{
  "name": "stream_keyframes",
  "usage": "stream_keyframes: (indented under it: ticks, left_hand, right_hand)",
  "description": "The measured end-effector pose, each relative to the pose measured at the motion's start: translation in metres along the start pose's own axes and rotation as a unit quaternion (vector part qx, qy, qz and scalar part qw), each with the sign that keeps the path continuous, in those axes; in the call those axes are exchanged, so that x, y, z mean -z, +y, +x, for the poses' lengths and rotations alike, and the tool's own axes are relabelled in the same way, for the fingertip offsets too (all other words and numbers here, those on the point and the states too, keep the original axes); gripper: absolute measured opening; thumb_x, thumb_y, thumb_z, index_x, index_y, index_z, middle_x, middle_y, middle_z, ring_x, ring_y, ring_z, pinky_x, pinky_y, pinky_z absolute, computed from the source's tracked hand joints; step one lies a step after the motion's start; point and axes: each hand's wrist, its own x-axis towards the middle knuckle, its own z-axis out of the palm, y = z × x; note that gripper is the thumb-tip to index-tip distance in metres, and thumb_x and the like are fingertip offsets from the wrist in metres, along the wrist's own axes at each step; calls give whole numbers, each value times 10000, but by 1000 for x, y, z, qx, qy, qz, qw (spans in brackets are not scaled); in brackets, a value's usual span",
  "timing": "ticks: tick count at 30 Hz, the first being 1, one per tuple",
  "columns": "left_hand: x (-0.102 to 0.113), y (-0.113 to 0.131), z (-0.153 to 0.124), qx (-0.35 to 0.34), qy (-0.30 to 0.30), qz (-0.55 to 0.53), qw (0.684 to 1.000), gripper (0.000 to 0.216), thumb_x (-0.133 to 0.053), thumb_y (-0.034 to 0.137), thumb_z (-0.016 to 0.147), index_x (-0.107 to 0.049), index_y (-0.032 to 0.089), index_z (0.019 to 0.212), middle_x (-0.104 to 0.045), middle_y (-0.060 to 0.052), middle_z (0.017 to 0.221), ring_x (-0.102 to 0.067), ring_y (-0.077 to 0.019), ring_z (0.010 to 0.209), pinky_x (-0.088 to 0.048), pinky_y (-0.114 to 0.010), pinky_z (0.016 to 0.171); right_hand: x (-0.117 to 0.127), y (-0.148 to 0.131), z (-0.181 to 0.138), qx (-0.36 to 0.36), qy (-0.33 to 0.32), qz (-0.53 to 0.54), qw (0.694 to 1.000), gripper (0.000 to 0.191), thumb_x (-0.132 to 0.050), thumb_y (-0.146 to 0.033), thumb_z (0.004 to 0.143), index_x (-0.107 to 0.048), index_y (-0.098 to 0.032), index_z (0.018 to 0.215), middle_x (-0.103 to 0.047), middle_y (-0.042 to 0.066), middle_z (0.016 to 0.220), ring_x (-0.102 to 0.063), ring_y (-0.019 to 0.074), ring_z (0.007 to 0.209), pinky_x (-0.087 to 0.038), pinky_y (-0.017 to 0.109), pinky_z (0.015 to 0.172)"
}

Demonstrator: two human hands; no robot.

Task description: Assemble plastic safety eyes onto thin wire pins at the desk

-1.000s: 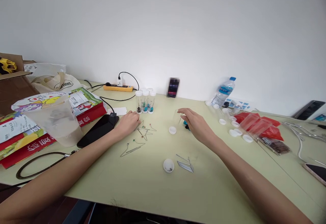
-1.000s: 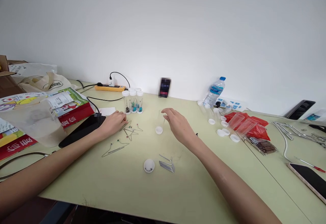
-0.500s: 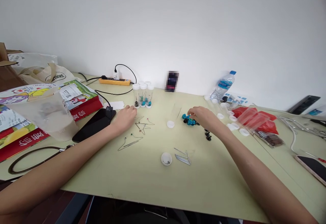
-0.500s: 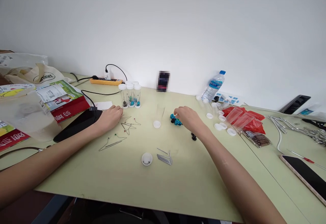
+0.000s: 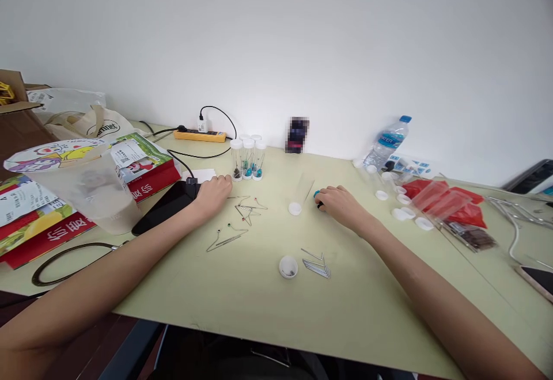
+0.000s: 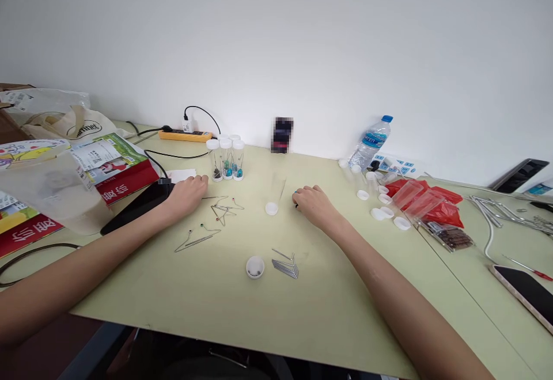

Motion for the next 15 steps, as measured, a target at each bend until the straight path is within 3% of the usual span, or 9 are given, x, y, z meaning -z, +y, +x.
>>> stream_keyframes:
  ticks: [7,11,15]
  left_hand:
    - [7,3,0,8,30,-16,999,311,-236,-23,804,-409,104,1028,-511,-150,944,-588,-230,839,-479,-326,670]
    - [12,7,-3,4,32,-12,999,331,-225,-13,809,-378,117,1072,-471,-142,968,-610,-217,758,-478,-322,629]
    - [14,10,-4,-10,24,-10,1000,338,-232,-17,789,-379,121,1060,-477,-143,959,-612,-233,732,-473,-344,615]
  right_hand:
    - [34,-27,-11,-38,-23,54,998,171,-540,-223,809,-558,-196,641,-615,33,656,-547,165,559,-301,272,519]
    - [40,-62,-19,67,-50,191,978,162,-555,-257,813,-592,-213,661,-635,14,688,-591,169,663,-340,259,539]
    - [38,-79,-21,77,-56,162,982,114,-545,-228,815,-584,-203,710,-640,25,719,-586,167,634,-319,256,499]
